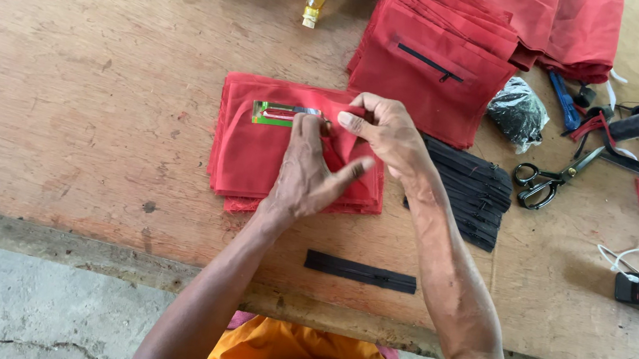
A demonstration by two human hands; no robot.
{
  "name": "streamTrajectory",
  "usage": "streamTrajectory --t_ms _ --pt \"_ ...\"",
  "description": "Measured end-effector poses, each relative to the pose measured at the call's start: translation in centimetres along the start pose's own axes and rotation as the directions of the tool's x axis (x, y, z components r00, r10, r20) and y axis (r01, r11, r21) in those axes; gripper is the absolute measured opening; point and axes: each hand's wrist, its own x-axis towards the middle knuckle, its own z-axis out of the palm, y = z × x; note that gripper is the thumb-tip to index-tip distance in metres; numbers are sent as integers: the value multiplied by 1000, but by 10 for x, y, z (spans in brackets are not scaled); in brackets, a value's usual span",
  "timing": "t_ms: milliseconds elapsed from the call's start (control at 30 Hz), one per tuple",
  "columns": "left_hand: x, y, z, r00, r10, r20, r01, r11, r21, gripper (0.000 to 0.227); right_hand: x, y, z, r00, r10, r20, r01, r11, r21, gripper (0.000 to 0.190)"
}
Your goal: The person repeatedly picks up a red fabric pouch and a black zipper, aligns the zipper with the pouch opening, and places the assembled pouch onto a stack. The person handles the pouches and zippers by hand throughout the process.
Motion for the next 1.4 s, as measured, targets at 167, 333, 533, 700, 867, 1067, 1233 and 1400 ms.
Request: streamTrajectory --t_ms 167,333,533,700,867,1067,1233,1400 --pt "5 -23 7 976 -155 -150 163 986 36 30 -1 8 1 990 -38 136 11 981 194 25" --pt "7 -19 -11 924 -202 -325 123 961 -248 17 6 24 5 995 101 4 -99 963 250 27" --pt "-22 15 -42 831 -491 -262 -18 446 -895 19 3 58 5 998 -51 -41 46 993 -112 23" --pt "-31 32 -55 913 -400 -84 -22 158 -987 19 -10 54 4 873 -487 20 476 843 -251 49" --pt "-27 11 -35 925 -379 2 127 306 -943 12 -69 50 -44 982 -176 -71 164 595 786 50" --pt "-40 -6 -9 902 -429 57 280 478 -832 9 -127 24 -83 996 -53 -73 90 576 813 59" --pt "-42 13 1 942 -324 89 238 454 -859 15 -146 21 -78 928 -106 -358 162 978 129 39" --pt "-32 30 -4 957 -281 -69 151 689 -709 25 -154 7 -73 897 -72 -436 118 990 81 26"
